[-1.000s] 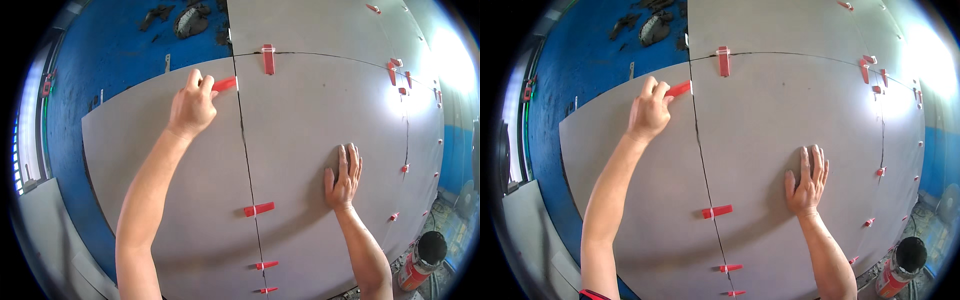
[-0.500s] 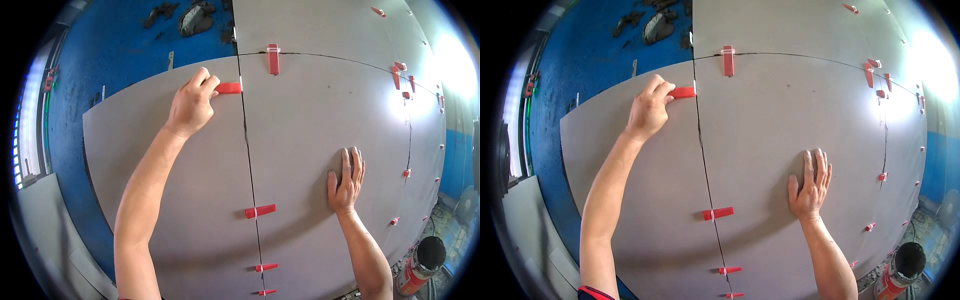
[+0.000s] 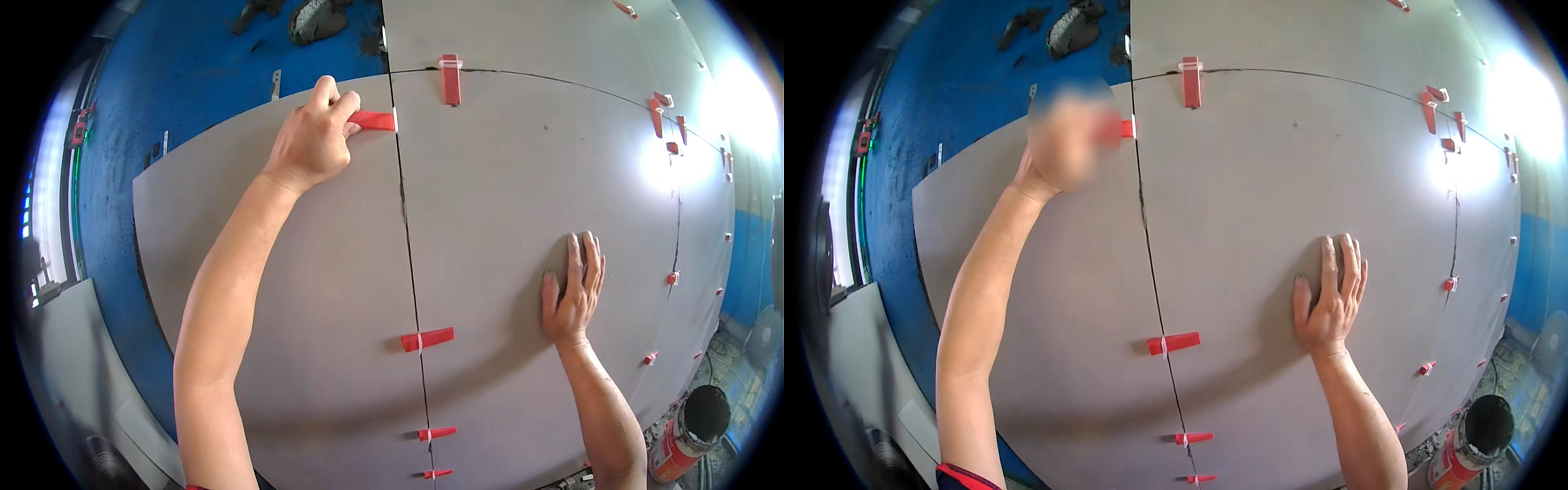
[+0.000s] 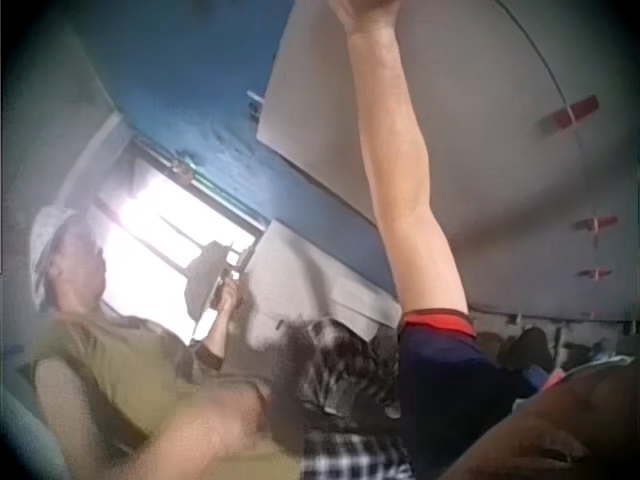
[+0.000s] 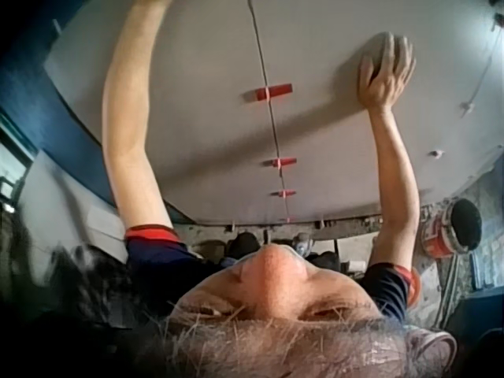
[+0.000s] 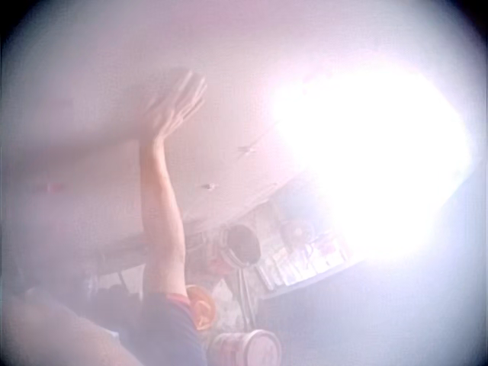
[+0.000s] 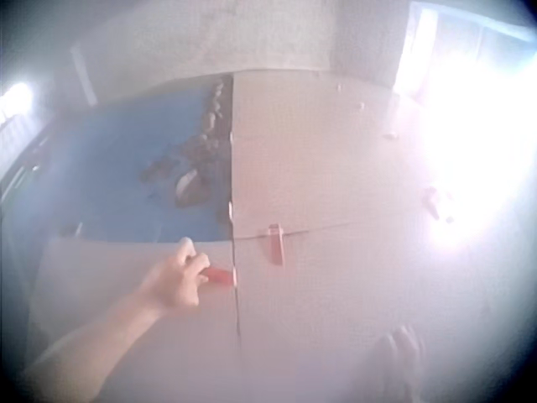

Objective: The person applies a row of spacers along the bottom edge of a wall, positions two large tiles, and uses a mallet to secure them, finishing by inserting leveling clips and wedges into the joints.

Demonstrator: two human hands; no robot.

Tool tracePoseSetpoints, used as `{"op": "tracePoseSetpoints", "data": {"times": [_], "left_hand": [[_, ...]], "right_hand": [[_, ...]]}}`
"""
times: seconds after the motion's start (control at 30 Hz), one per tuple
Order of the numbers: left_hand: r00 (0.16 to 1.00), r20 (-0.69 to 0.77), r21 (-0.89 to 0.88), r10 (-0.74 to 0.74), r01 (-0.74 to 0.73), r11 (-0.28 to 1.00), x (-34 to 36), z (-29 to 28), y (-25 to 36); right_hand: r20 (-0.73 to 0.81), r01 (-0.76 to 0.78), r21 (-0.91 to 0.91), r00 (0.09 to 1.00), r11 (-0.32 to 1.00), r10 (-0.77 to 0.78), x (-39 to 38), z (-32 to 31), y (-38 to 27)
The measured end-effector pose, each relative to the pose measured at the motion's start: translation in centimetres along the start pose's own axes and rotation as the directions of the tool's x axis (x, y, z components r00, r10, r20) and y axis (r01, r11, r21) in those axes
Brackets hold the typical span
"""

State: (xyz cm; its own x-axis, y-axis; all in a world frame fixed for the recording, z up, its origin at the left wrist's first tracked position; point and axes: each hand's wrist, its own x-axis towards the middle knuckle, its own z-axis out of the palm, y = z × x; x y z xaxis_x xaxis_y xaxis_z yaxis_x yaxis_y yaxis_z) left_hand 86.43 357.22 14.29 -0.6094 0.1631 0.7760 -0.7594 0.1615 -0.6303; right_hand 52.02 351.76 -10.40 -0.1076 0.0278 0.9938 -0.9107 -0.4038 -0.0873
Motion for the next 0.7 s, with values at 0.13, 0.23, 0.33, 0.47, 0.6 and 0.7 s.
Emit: {"op": "tracePoseSetpoints", "data": {"times": [0.13,0.23,0.33,0.47,0.6,0.7], "left_hand": [[0.997,0.043,0.023,-0.059,0.058,0.998,-0.1,0.0,1.1],[0.993,0.02,0.067,-0.118,0.116,0.991,-0.3,0.2,2.1],[0.974,-0.042,0.031,-0.224,0.225,0.974,-0.5,1.0,2.8],[0.986,-0.085,-0.012,-0.141,0.141,0.99,-0.6,0.3,3.2],[0.992,-0.005,-0.01,-0.125,0.125,0.992,0.0,-0.5,1.3],[0.997,-0.011,-0.079,-0.07,0.069,0.995,0.5,-0.5,0.4]], "right_hand": [[0.005,-0.02,-0.006,1.0,1.0,0.02,-0.1,0.2,0.0],[0.005,-0.032,0.006,0.999,0.999,0.032,-0.1,0.4,-0.1],[-0.012,0.0,-0.008,1.0,1.0,0.0,-0.2,0.6,0.2],[-0.024,0.022,-0.021,0.999,1.0,-0.022,-0.3,0.7,0.1],[-0.034,0.044,-0.012,0.998,0.999,-0.045,-0.2,0.7,0.2],[-0.018,0.01,-0.019,1.0,1.0,-0.011,-0.2,0.6,-0.2]]}}
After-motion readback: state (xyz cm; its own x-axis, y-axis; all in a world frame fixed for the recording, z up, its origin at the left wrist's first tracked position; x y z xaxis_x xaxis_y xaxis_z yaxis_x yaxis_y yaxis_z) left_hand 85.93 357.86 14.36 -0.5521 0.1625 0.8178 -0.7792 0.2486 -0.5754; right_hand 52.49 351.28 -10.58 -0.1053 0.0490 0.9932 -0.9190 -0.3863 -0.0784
